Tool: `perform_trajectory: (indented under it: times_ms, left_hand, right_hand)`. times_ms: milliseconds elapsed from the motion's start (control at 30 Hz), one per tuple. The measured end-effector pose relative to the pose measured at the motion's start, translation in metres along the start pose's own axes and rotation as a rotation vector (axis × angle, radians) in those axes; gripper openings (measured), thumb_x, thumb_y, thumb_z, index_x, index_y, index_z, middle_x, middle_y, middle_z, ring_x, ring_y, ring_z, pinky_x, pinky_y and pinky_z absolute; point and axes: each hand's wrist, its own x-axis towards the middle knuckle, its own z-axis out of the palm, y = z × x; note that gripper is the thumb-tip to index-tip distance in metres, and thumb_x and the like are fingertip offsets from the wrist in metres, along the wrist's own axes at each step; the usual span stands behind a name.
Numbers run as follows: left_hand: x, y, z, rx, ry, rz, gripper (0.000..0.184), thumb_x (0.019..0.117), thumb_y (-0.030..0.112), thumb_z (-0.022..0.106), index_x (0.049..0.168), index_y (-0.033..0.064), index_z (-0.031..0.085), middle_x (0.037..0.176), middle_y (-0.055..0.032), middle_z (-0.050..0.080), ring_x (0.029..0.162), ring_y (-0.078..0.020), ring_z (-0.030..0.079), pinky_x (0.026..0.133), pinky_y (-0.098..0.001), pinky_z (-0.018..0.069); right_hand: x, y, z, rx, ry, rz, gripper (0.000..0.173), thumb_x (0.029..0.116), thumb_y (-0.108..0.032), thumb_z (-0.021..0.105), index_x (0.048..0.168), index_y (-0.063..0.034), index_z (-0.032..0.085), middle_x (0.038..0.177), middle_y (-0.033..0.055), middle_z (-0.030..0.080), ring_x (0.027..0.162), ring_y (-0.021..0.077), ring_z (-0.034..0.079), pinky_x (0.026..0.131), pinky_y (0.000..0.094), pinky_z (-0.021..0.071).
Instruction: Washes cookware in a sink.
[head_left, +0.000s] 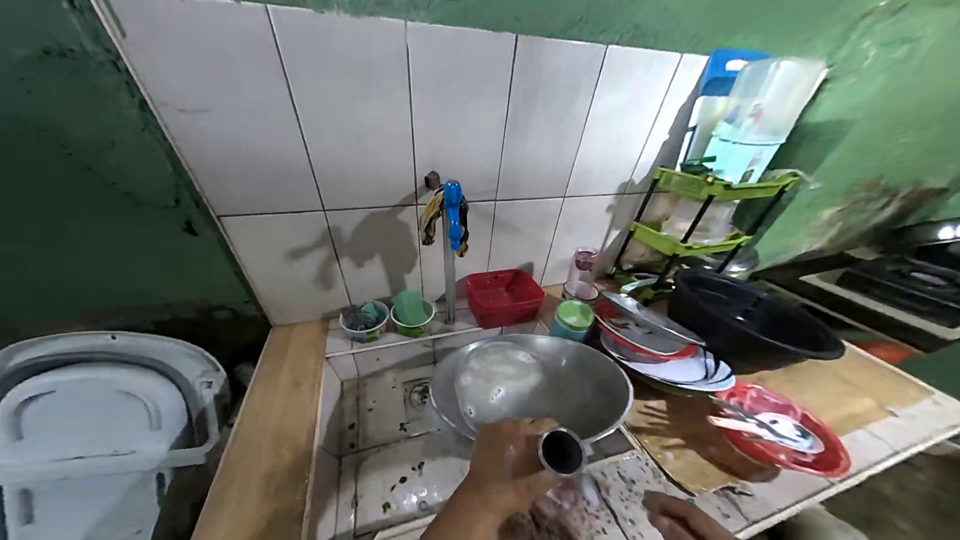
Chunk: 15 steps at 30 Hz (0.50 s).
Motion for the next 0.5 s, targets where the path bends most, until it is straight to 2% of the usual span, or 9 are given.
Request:
perform_trajectory:
  times_ms: [67, 133, 233, 333, 400, 467, 500]
  left_hand:
    - [0.007, -0.001, -0.003, -0.134, 0.124, -0.055, 0.032, 0.0881, 0.041, 0.073, 0.102, 0.0126, 0.076, 0.097, -0.0048, 0.076, 0.093, -0.0173, 0.072, 0.085, -0.0453, 0.0579]
    - [0.018, -0.001, -0.008, -0.227, 0.246, -0.088, 0.029, 0.0845, 0.042, 0.079, 0.094, 0.0146, 0.076, 0.089, 0.0010, 0.074, 0.085, -0.0096, 0.071, 0.081, -0.0386, 0.0602]
    - [0.032, 0.006, -0.027, -0.299, 0.313, -0.132, 0.020, 0.0824, 0.032, 0.083, 0.090, 0.0164, 0.074, 0.083, 0.0045, 0.072, 0.077, -0.0071, 0.069, 0.073, -0.0349, 0.0607]
    - [0.043, 0.014, -0.049, -0.359, 0.459, -0.126, 0.017, 0.0820, 0.019, 0.084, 0.092, 0.0139, 0.072, 0.080, 0.0043, 0.071, 0.070, -0.0058, 0.068, 0.065, -0.0279, 0.0602]
    - [0.052, 0.020, -0.063, -0.367, 0.560, -0.170, 0.017, 0.0844, 0.013, 0.081, 0.096, 0.0105, 0.069, 0.081, 0.0037, 0.070, 0.071, -0.0042, 0.066, 0.066, -0.0243, 0.0585]
    - [0.057, 0.023, -0.076, -0.366, 0.653, -0.235, 0.014, 0.0884, 0.014, 0.078, 0.098, 0.0099, 0.068, 0.082, 0.0042, 0.068, 0.071, -0.0028, 0.063, 0.066, -0.0219, 0.0552]
    - [0.058, 0.021, -0.081, -0.375, 0.721, -0.244, 0.014, 0.0889, 0.015, 0.077, 0.098, 0.0097, 0.068, 0.082, 0.0044, 0.069, 0.073, -0.0025, 0.064, 0.068, -0.0218, 0.0562]
  right_hand:
    - [0.023, -0.016, 0.000, 0.033, -0.016, -0.007, 0.035, 0.1043, -0.016, 0.055, 0.131, 0.0069, 0.061, 0.124, 0.0204, 0.068, 0.108, 0.0237, 0.069, 0.096, 0.0417, 0.0572]
    - [0.044, -0.026, -0.001, 0.033, -0.047, -0.027, 0.033, 0.1034, -0.015, 0.057, 0.130, 0.0033, 0.064, 0.122, 0.0172, 0.070, 0.107, 0.0212, 0.070, 0.096, 0.0397, 0.0572]
    - [0.073, -0.025, -0.006, 0.021, -0.115, -0.109, 0.031, 0.1029, -0.016, 0.058, 0.128, 0.0006, 0.067, 0.118, 0.0148, 0.071, 0.103, 0.0171, 0.070, 0.093, 0.0354, 0.0572]
    - [0.099, -0.017, -0.010, 0.053, -0.187, -0.148, 0.033, 0.1032, -0.019, 0.057, 0.128, -0.0003, 0.067, 0.118, 0.0140, 0.072, 0.103, 0.0166, 0.070, 0.094, 0.0355, 0.0569]
    - [0.115, -0.011, -0.014, 0.085, -0.230, -0.167, 0.033, 0.1035, -0.021, 0.056, 0.127, -0.0008, 0.068, 0.121, 0.0137, 0.071, 0.105, 0.0175, 0.071, 0.095, 0.0365, 0.0574]
    - [0.130, -0.006, -0.018, 0.114, -0.279, -0.171, 0.034, 0.1035, -0.023, 0.056, 0.127, -0.0022, 0.068, 0.123, 0.0126, 0.071, 0.105, 0.0171, 0.071, 0.095, 0.0361, 0.0578]
    - [0.138, -0.003, -0.019, 0.126, -0.309, -0.167, 0.034, 0.1035, -0.025, 0.056, 0.127, -0.0033, 0.068, 0.124, 0.0114, 0.071, 0.107, 0.0168, 0.071, 0.096, 0.0358, 0.0577]
